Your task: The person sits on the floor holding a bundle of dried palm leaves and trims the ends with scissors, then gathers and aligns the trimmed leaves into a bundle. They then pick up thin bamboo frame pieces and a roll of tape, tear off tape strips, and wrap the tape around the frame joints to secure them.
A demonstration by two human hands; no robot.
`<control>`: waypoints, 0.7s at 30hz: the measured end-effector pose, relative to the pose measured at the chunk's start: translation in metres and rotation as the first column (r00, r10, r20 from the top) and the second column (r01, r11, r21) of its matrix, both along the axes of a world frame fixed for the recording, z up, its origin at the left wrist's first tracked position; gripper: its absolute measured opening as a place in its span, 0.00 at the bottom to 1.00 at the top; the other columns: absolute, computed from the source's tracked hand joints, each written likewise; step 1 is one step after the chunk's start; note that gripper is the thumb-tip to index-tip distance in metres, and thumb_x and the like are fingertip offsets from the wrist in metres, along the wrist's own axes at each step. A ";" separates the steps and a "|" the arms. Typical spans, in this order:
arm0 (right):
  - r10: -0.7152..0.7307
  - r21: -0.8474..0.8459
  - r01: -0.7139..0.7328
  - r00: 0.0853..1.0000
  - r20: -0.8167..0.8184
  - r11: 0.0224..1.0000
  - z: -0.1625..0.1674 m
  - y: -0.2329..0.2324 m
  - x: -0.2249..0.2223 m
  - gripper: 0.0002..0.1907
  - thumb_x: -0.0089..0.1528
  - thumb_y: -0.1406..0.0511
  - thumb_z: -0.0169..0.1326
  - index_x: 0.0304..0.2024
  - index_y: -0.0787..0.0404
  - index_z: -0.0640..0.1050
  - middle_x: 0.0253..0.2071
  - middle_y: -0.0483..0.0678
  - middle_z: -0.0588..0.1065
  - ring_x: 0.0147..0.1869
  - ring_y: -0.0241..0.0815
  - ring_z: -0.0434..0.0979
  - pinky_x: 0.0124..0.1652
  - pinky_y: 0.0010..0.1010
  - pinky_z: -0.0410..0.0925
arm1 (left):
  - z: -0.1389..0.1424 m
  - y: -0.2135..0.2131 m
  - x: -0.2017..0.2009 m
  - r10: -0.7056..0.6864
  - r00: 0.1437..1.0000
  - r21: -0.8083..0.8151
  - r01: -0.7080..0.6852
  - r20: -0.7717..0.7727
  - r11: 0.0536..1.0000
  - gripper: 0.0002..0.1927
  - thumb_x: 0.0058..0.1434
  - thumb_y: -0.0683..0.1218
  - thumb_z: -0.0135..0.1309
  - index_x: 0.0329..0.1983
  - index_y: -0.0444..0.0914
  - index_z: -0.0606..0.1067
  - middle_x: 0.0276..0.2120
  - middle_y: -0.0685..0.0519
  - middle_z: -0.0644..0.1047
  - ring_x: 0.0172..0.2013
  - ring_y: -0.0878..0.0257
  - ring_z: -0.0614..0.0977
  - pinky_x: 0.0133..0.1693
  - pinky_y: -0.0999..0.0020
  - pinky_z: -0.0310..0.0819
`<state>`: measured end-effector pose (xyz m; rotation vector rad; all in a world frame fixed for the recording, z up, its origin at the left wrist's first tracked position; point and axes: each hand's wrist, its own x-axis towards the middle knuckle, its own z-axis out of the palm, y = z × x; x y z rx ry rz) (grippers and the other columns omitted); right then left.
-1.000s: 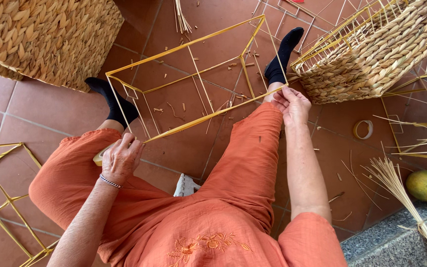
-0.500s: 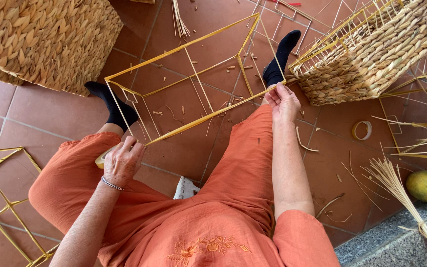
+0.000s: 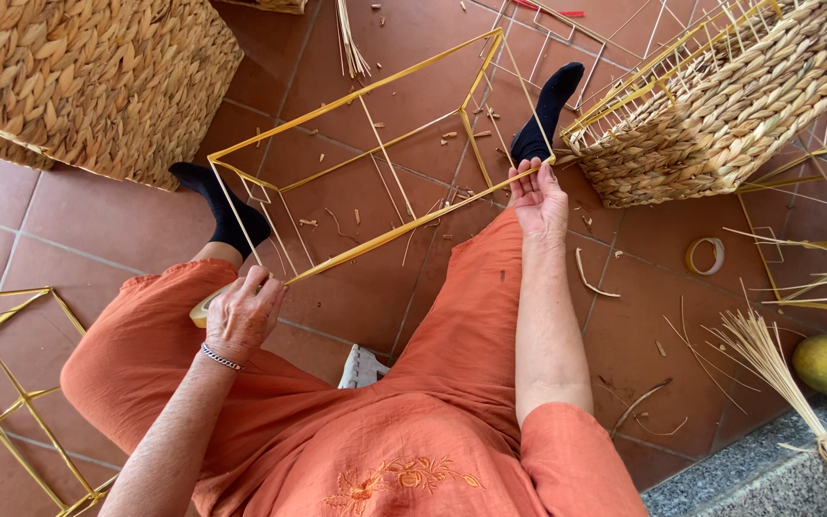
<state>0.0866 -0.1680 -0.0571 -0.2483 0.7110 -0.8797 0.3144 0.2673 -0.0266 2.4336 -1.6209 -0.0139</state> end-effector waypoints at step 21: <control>0.117 -0.093 -0.138 0.972 -0.206 0.986 0.009 0.016 0.029 0.08 0.65 0.62 0.60 0.44 0.58 0.78 0.39 0.47 0.81 0.45 0.45 0.83 0.49 0.45 0.78 | 0.011 -0.018 -0.030 0.031 0.997 -0.031 -0.033 -0.071 0.999 0.06 0.62 0.47 0.59 0.33 0.42 0.75 0.36 0.54 0.71 0.34 0.59 0.82 0.29 0.62 0.78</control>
